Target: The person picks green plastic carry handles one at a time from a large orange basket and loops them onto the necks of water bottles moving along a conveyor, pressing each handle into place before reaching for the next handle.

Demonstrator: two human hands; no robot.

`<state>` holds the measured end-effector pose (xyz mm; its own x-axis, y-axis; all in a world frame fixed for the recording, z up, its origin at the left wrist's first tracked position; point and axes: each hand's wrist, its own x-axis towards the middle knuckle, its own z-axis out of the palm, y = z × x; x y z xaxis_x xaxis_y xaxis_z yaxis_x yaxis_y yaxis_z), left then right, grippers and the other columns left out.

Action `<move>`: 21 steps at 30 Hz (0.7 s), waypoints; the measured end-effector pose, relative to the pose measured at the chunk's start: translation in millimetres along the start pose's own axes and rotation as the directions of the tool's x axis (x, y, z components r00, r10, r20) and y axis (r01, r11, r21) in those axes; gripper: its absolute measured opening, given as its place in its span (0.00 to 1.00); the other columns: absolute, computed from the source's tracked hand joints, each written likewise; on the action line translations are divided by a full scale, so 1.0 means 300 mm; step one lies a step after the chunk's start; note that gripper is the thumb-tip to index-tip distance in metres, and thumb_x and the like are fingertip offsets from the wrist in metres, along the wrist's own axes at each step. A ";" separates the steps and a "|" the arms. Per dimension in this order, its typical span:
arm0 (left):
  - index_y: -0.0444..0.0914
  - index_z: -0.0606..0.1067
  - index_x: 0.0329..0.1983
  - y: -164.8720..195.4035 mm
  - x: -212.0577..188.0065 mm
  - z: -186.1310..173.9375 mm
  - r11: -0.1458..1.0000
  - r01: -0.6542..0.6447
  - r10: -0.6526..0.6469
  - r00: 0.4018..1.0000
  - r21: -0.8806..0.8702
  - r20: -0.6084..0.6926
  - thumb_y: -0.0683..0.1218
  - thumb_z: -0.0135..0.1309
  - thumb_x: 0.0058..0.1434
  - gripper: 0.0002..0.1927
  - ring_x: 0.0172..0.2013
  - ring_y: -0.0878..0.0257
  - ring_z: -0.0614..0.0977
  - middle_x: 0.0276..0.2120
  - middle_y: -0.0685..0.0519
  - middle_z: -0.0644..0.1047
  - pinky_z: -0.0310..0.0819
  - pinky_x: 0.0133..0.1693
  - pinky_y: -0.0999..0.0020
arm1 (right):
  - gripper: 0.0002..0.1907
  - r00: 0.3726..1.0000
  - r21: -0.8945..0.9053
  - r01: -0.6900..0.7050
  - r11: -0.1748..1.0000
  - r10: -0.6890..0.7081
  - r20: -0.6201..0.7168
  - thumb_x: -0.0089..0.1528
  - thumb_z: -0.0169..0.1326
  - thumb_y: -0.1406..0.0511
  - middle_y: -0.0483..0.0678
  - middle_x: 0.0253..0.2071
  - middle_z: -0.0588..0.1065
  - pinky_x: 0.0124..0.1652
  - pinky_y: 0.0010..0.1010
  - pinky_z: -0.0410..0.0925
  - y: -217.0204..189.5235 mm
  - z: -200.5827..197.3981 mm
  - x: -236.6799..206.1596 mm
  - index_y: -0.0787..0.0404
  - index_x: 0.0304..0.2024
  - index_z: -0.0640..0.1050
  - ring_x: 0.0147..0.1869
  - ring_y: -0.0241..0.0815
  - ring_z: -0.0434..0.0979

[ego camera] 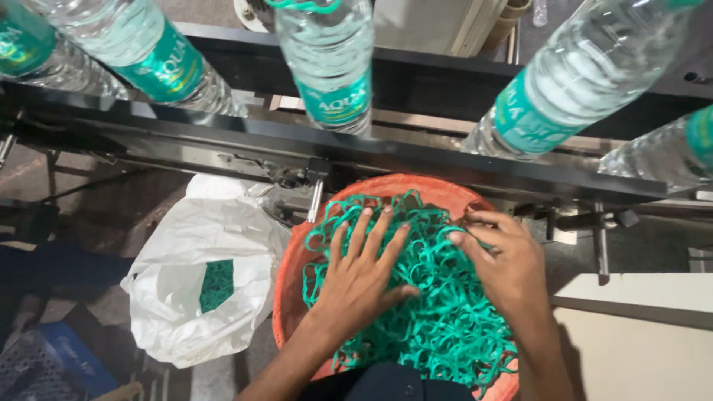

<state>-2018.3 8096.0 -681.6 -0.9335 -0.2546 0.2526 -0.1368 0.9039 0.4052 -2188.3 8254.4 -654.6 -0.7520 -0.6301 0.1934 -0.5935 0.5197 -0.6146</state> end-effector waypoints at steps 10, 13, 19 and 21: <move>0.30 0.73 0.58 0.378 0.065 -0.064 0.818 -0.091 -0.174 0.902 -0.569 -0.394 0.51 0.60 0.63 0.26 0.50 0.49 0.82 0.48 0.38 0.80 0.76 0.50 0.60 | 0.13 0.907 -0.010 0.140 0.990 -0.132 -0.400 0.55 0.66 0.67 0.54 0.53 0.78 0.56 0.33 0.71 -0.172 -0.189 -0.133 0.62 0.42 0.83 0.57 0.51 0.79; 0.39 0.81 0.64 0.474 0.202 -0.078 0.225 0.404 -0.544 0.807 -0.886 0.230 0.48 0.55 0.72 0.20 0.28 0.59 0.80 0.30 0.42 0.83 0.76 0.32 0.61 | 0.23 0.835 -0.081 0.423 0.902 -0.423 -0.351 0.48 0.67 0.68 0.64 0.56 0.74 0.57 0.38 0.69 -0.169 -0.277 -0.087 0.67 0.45 0.79 0.61 0.58 0.75; 0.32 0.81 0.44 0.544 0.496 -0.179 0.342 0.017 -0.438 0.888 -0.940 -0.143 0.47 0.51 0.72 0.14 0.29 0.74 0.84 0.28 0.57 0.84 0.79 0.33 0.74 | 0.23 0.979 0.663 -0.045 0.748 0.164 -0.119 0.59 0.62 0.73 0.54 0.47 0.85 0.35 0.27 0.75 -0.101 -0.514 0.036 0.64 0.59 0.81 0.42 0.34 0.82; 0.33 0.82 0.46 0.594 0.584 -0.205 0.459 -0.054 -0.474 0.829 -0.887 -0.296 0.46 0.55 0.69 0.11 0.26 0.72 0.79 0.25 0.53 0.82 0.75 0.29 0.71 | 0.14 0.939 0.570 0.092 0.816 0.119 -0.323 0.62 0.60 0.72 0.50 0.44 0.83 0.40 0.24 0.77 -0.104 -0.559 0.145 0.66 0.51 0.81 0.42 0.30 0.82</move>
<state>-2185.9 8191.4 -511.2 -0.6109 -0.7414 0.2777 0.2815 0.1244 0.9515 -2250.6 8307.5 -498.6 -0.8693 -0.3435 0.3554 -0.3907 0.0371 -0.9198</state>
